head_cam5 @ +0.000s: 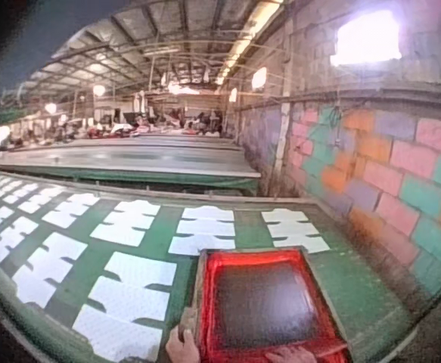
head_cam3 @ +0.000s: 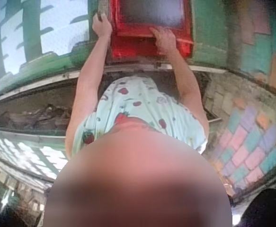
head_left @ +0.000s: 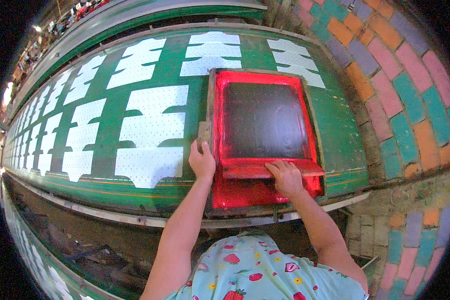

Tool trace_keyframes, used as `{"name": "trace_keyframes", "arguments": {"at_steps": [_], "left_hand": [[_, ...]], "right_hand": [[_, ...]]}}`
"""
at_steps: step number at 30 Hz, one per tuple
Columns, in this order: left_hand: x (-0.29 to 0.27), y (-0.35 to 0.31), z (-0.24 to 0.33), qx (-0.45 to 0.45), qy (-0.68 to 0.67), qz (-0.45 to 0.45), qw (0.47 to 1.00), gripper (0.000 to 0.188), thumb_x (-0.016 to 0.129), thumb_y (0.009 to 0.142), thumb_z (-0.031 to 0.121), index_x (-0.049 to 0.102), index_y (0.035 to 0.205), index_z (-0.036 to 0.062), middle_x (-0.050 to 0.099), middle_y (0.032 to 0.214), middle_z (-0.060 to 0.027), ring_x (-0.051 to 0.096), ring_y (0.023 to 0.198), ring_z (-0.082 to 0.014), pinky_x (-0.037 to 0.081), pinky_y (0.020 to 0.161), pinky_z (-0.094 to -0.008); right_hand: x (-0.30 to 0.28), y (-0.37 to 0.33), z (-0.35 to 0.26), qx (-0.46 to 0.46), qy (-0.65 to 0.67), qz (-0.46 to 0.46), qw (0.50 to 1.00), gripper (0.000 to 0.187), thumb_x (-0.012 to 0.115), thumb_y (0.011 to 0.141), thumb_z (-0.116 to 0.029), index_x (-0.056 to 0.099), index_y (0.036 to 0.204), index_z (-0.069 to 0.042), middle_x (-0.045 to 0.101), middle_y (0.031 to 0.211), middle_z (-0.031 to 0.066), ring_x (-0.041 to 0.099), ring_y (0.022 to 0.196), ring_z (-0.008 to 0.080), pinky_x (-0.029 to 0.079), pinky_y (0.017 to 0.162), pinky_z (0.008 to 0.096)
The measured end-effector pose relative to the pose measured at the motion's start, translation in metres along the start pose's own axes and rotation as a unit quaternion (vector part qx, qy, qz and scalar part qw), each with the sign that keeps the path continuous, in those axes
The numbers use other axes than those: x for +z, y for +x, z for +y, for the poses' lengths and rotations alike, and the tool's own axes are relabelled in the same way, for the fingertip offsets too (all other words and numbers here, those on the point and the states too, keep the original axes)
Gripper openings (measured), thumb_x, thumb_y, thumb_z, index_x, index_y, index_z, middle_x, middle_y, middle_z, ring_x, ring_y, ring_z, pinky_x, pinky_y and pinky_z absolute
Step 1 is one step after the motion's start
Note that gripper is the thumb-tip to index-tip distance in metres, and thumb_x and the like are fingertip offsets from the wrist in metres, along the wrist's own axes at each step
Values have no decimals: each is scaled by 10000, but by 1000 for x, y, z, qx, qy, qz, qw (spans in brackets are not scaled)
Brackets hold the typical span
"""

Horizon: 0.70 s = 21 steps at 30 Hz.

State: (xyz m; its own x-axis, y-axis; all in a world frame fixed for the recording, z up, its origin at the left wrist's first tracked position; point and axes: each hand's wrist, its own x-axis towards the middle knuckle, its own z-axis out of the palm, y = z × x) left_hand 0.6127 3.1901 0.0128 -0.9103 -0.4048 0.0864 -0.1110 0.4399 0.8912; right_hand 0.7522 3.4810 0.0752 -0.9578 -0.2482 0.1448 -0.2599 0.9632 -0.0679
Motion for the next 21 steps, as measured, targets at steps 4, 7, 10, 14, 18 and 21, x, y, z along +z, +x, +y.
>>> {"name": "trace_keyframes", "arguments": {"at_steps": [4, 7, 10, 14, 18, 21], "left_hand": [[-3, -4, 7, 1, -91, -15, 996, 411, 664, 1107, 237, 685, 1421, -28, 785, 1268, -247, 768, 1152, -339, 574, 1026, -457], [-4, -3, 10, 2, -82, -15, 996, 382, 660, 1114, 213, 693, 1404, -33, 788, 1241, -224, 758, 1119, -298, 572, 1013, -431], [-2, -2, 10, 2, -33, -5, 999, 375, 654, 1115, 201, 696, 1400, -38, 782, 1233, -209, 738, 1133, -292, 562, 1026, -424], [-2, -3, 10, -34, -29, -7, 999, 368, 657, 1111, 188, 700, 1400, -36, 772, 1238, -188, 720, 1144, -280, 552, 1042, -415], [-3, -3, 10, -44, -23, -10, 999, 361, 657, 1113, 166, 699, 1412, -31, 768, 1252, -164, 708, 1161, -258, 538, 1072, -401], [-1, -3, 9, -51, -77, -13, 996, 359, 654, 1122, 163, 695, 1418, -37, 764, 1269, -146, 690, 1189, -234, 524, 1094, -389]], "right_hand": [[16, 81, 49, -31, -13, 61, 998, 462, 715, 877, -62, 771, 1326, -156, 773, 1210, 132, 771, 1108, 346, 610, 968, 511], [28, 144, 88, -25, -7, 28, 999, 416, 708, 905, -86, 774, 1308, -164, 762, 1154, 131, 779, 1079, 342, 625, 916, 522], [43, 204, 121, 6, -19, 30, 999, 470, 700, 861, -23, 782, 1304, -159, 760, 1163, 123, 764, 1073, 367, 625, 958, 503], [57, 277, 166, -11, -30, 55, 998, 441, 704, 877, -37, 784, 1287, -179, 748, 1145, 132, 764, 1069, 371, 629, 924, 508], [56, 341, 193, -19, -19, 55, 998, 374, 655, 946, -96, 788, 1287, -172, 768, 1171, 146, 772, 1095, 379, 629, 944, 528], [46, 373, 209, -10, -11, 11, 1000, 349, 632, 974, -114, 795, 1278, -167, 788, 1210, 154, 776, 1129, 382, 629, 961, 538]]}}
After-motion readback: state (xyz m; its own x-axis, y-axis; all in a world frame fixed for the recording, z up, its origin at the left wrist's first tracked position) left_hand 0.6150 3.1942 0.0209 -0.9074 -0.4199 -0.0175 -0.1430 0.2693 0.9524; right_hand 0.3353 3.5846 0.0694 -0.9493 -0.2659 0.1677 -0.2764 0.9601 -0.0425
